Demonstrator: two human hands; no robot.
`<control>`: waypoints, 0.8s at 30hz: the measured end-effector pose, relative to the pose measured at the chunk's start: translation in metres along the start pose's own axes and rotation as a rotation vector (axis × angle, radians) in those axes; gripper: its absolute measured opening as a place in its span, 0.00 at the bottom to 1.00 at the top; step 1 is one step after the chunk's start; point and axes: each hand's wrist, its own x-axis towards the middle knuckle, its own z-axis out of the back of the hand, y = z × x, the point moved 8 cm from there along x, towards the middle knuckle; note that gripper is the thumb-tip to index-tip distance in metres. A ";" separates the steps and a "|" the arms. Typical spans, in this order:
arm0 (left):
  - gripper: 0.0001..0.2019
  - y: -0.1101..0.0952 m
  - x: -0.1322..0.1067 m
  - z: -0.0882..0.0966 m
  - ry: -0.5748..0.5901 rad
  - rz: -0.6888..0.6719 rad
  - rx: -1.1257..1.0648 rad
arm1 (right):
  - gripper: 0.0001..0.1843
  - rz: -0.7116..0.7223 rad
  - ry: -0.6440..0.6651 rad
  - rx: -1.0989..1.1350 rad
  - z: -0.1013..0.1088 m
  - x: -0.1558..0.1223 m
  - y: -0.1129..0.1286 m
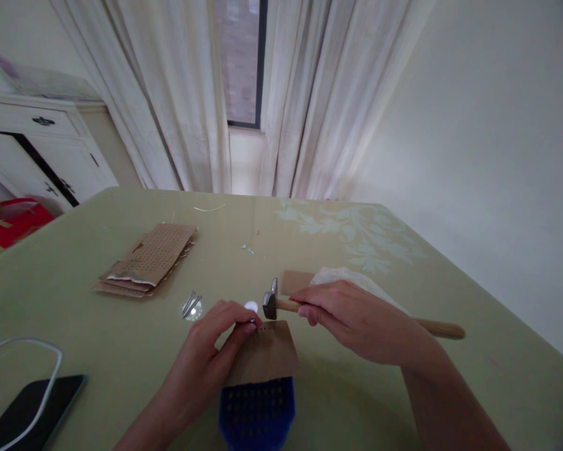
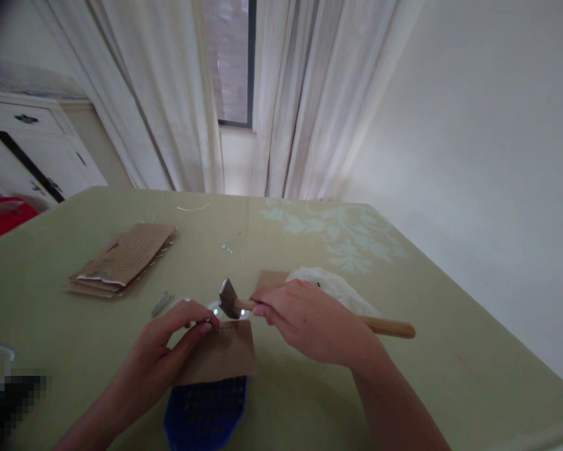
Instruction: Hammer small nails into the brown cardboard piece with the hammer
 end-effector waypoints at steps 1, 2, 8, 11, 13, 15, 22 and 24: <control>0.10 -0.001 0.000 0.000 -0.002 -0.005 -0.004 | 0.12 0.008 -0.002 -0.010 0.000 0.000 0.000; 0.10 -0.002 0.000 0.000 -0.003 -0.009 -0.006 | 0.12 0.010 -0.003 -0.014 -0.001 0.000 0.000; 0.10 -0.003 -0.001 0.001 0.006 -0.014 -0.008 | 0.13 -0.019 0.011 0.011 -0.003 -0.001 -0.004; 0.10 -0.004 -0.001 0.000 0.006 -0.025 -0.008 | 0.12 -0.004 0.013 -0.012 -0.002 0.001 -0.001; 0.10 -0.004 0.000 0.000 0.007 -0.033 -0.006 | 0.11 0.014 0.018 -0.027 -0.002 0.002 0.001; 0.09 -0.004 0.000 0.000 0.006 -0.036 -0.004 | 0.11 0.018 0.015 -0.040 -0.002 0.003 0.002; 0.08 -0.004 -0.001 0.000 0.013 -0.041 0.024 | 0.16 0.082 -0.171 0.191 0.019 -0.005 0.007; 0.09 -0.004 -0.001 -0.001 0.009 -0.042 0.034 | 0.17 0.106 -0.221 0.255 0.025 -0.010 0.009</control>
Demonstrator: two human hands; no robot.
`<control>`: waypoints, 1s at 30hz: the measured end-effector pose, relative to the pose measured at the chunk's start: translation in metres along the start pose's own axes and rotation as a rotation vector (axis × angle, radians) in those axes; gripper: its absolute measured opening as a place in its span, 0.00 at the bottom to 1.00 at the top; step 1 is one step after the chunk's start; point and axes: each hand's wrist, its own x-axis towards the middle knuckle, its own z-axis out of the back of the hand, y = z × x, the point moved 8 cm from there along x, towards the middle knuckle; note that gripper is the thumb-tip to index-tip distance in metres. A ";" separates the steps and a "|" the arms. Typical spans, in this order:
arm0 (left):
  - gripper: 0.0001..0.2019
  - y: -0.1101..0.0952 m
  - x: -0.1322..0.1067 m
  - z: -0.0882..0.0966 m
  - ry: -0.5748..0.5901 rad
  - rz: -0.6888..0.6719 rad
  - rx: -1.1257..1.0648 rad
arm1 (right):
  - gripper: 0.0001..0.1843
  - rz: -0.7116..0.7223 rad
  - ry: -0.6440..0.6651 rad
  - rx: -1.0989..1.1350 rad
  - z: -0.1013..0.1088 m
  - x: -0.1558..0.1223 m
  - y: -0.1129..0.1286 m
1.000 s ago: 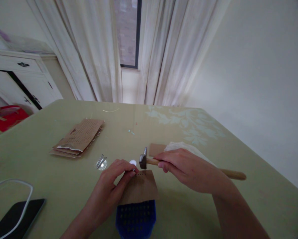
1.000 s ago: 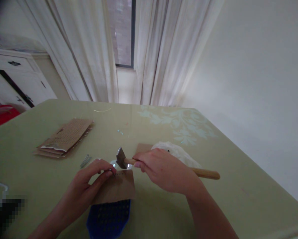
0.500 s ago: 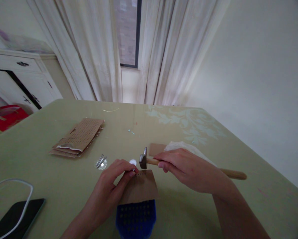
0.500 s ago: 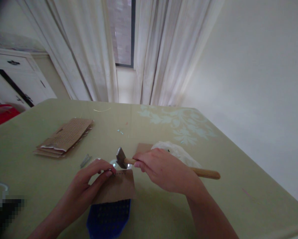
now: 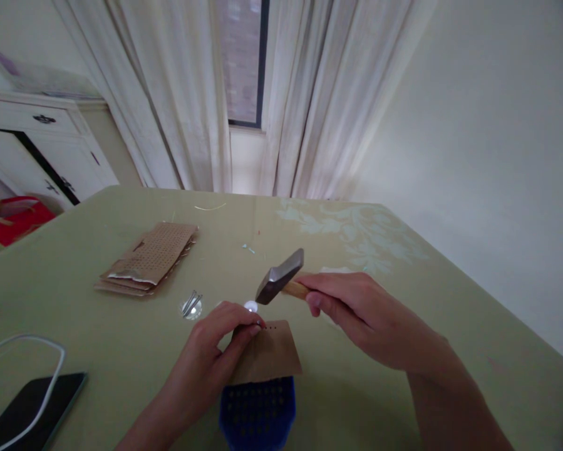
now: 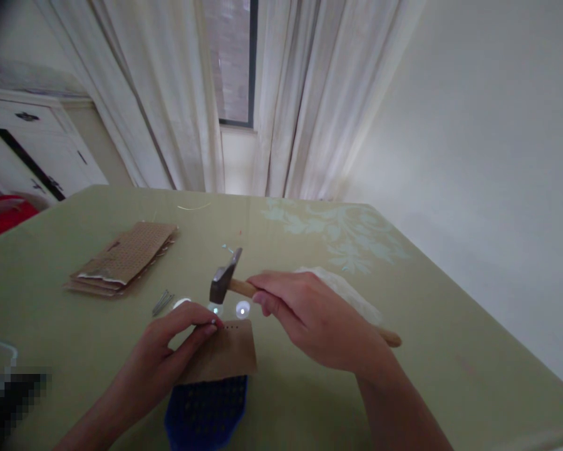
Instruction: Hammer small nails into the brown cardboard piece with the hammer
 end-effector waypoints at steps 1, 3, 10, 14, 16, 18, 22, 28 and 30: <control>0.09 0.000 0.000 0.000 -0.002 0.001 0.004 | 0.17 0.010 -0.003 0.006 0.000 -0.001 0.002; 0.09 0.000 0.001 -0.001 -0.006 0.005 0.012 | 0.16 0.025 0.029 -0.027 -0.004 -0.004 0.006; 0.09 -0.002 0.000 0.001 0.001 0.003 0.029 | 0.17 0.018 -0.007 -0.057 -0.005 -0.010 0.013; 0.09 0.001 0.000 -0.003 0.039 0.010 0.043 | 0.17 0.005 0.051 -0.098 -0.011 -0.010 0.012; 0.10 0.003 -0.001 -0.004 0.051 0.011 0.052 | 0.17 0.007 0.065 -0.140 -0.014 -0.009 0.012; 0.10 0.005 -0.002 -0.005 0.053 0.015 0.057 | 0.18 0.002 0.042 -0.131 -0.012 -0.008 0.012; 0.10 0.005 -0.002 -0.006 0.067 0.022 0.044 | 0.18 -0.022 0.054 -0.086 -0.013 -0.009 0.009; 0.10 0.000 0.000 -0.003 0.031 -0.010 0.003 | 0.17 -0.019 0.056 -0.129 -0.014 -0.009 0.007; 0.10 0.001 0.000 -0.003 0.039 -0.012 -0.001 | 0.17 -0.026 0.054 -0.117 -0.013 -0.008 0.007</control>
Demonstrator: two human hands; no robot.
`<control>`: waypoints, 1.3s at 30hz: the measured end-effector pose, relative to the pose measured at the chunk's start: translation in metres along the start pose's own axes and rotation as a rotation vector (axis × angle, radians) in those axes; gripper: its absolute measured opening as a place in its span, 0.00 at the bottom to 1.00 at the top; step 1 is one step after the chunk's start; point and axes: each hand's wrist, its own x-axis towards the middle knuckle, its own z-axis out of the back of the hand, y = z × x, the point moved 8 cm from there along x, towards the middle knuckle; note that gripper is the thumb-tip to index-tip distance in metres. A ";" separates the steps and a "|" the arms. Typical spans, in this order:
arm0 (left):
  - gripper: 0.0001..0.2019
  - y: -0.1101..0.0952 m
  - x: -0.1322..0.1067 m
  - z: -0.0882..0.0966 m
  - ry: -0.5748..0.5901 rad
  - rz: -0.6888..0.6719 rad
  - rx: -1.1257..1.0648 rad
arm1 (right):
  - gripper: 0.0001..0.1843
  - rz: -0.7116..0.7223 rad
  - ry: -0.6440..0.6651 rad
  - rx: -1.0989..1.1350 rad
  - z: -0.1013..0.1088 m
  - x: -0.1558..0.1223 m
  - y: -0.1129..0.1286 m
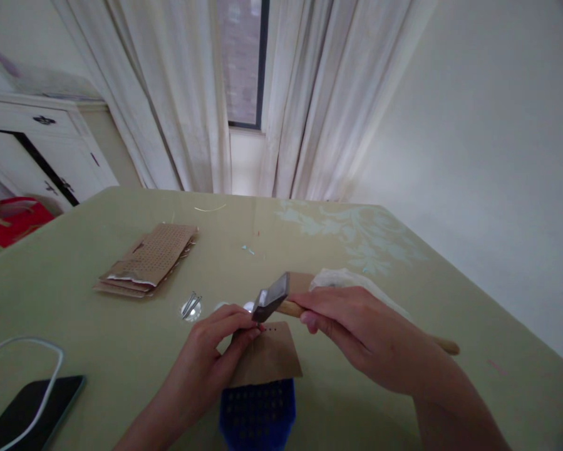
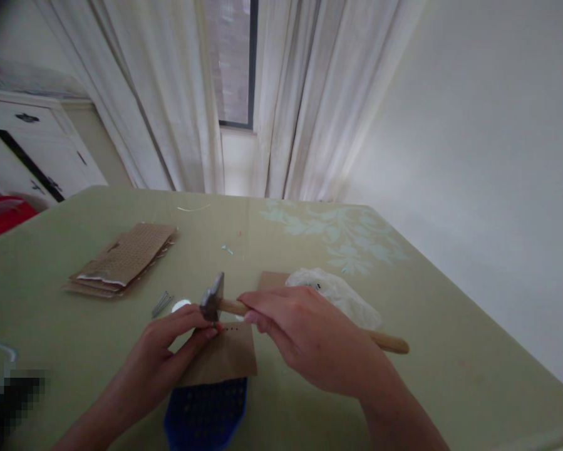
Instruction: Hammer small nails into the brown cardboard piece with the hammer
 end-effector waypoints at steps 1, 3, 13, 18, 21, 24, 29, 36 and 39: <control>0.10 0.001 0.000 -0.001 0.012 0.005 -0.001 | 0.17 0.001 0.007 -0.002 -0.001 0.000 0.000; 0.09 0.001 0.000 -0.002 0.028 0.012 -0.001 | 0.17 0.010 0.029 -0.021 -0.002 0.000 0.001; 0.10 0.001 0.000 -0.001 0.026 0.021 0.000 | 0.16 0.003 0.045 -0.042 -0.007 0.002 0.000; 0.09 0.005 0.000 -0.003 0.062 0.085 -0.007 | 0.18 -0.009 0.013 -0.007 -0.002 0.003 -0.001; 0.10 0.005 0.001 -0.004 0.072 0.088 -0.018 | 0.17 -0.003 0.046 -0.011 -0.005 0.003 0.000; 0.11 0.006 0.000 -0.003 0.075 0.095 -0.022 | 0.17 0.011 0.078 -0.037 -0.009 0.003 0.000; 0.14 0.012 -0.009 0.002 0.027 0.149 -0.002 | 0.17 0.012 0.021 0.020 0.003 0.003 -0.001; 0.17 0.022 -0.010 -0.010 0.154 0.296 -0.092 | 0.18 -0.004 0.122 -0.049 -0.013 0.010 -0.006; 0.15 0.022 -0.007 -0.013 0.197 0.335 -0.144 | 0.18 -0.006 0.100 -0.048 -0.012 0.012 -0.006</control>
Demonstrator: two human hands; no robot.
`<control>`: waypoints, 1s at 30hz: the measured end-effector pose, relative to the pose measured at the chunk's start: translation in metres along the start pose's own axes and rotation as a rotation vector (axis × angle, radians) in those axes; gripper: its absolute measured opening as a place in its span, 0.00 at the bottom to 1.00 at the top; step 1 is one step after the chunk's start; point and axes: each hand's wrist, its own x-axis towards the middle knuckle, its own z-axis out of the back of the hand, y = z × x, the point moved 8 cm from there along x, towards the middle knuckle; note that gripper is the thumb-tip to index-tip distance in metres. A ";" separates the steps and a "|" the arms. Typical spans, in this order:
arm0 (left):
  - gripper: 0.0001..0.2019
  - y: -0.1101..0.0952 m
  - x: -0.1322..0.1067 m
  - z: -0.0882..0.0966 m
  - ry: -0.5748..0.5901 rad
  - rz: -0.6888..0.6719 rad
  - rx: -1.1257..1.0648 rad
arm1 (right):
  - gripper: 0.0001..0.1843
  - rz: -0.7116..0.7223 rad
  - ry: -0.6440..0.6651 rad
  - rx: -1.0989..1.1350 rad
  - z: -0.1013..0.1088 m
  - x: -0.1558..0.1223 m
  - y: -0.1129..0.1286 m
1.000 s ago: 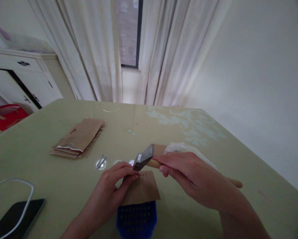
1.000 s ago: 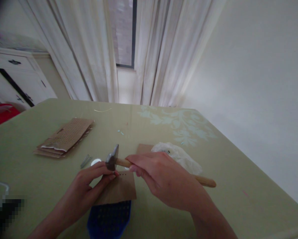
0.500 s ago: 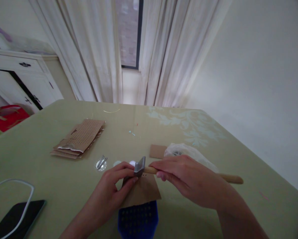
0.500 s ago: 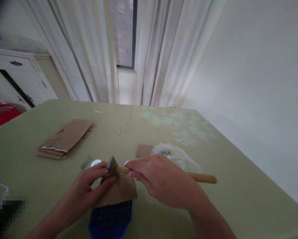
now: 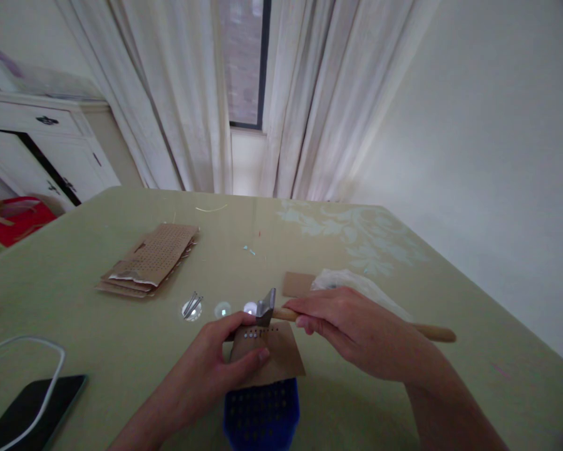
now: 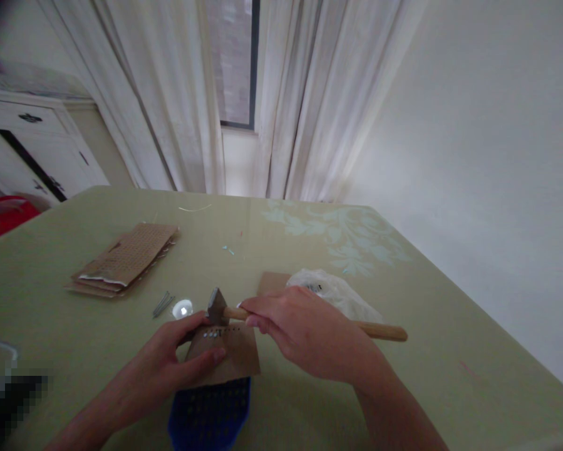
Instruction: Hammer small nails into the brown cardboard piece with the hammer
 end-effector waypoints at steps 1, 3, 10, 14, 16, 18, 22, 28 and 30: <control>0.15 0.000 0.000 0.000 0.009 0.008 -0.010 | 0.18 -0.006 -0.003 0.002 0.001 0.000 0.000; 0.15 0.001 0.001 -0.002 0.030 0.017 -0.021 | 0.17 -0.016 0.014 -0.009 0.000 0.001 0.000; 0.14 0.007 0.000 -0.002 0.023 0.034 -0.018 | 0.17 -0.005 0.030 0.009 -0.003 0.002 0.004; 0.10 0.004 -0.001 -0.003 0.031 0.022 -0.008 | 0.14 -0.007 0.068 0.007 -0.005 0.001 0.005; 0.09 0.002 -0.001 -0.002 0.022 0.016 0.001 | 0.14 -0.012 0.097 -0.009 -0.008 0.001 0.004; 0.10 0.001 0.000 0.000 0.000 0.016 0.009 | 0.15 -0.007 0.076 -0.013 -0.006 0.002 0.003; 0.11 0.003 -0.002 0.001 -0.007 0.009 0.039 | 0.16 -0.016 0.093 0.010 -0.008 0.004 0.000; 0.32 0.003 -0.017 0.002 -0.010 -0.027 0.098 | 0.16 -0.013 0.092 0.031 -0.008 0.005 0.001; 0.38 0.006 -0.020 -0.003 0.039 -0.014 0.128 | 0.14 -0.012 0.126 0.030 -0.010 0.004 0.002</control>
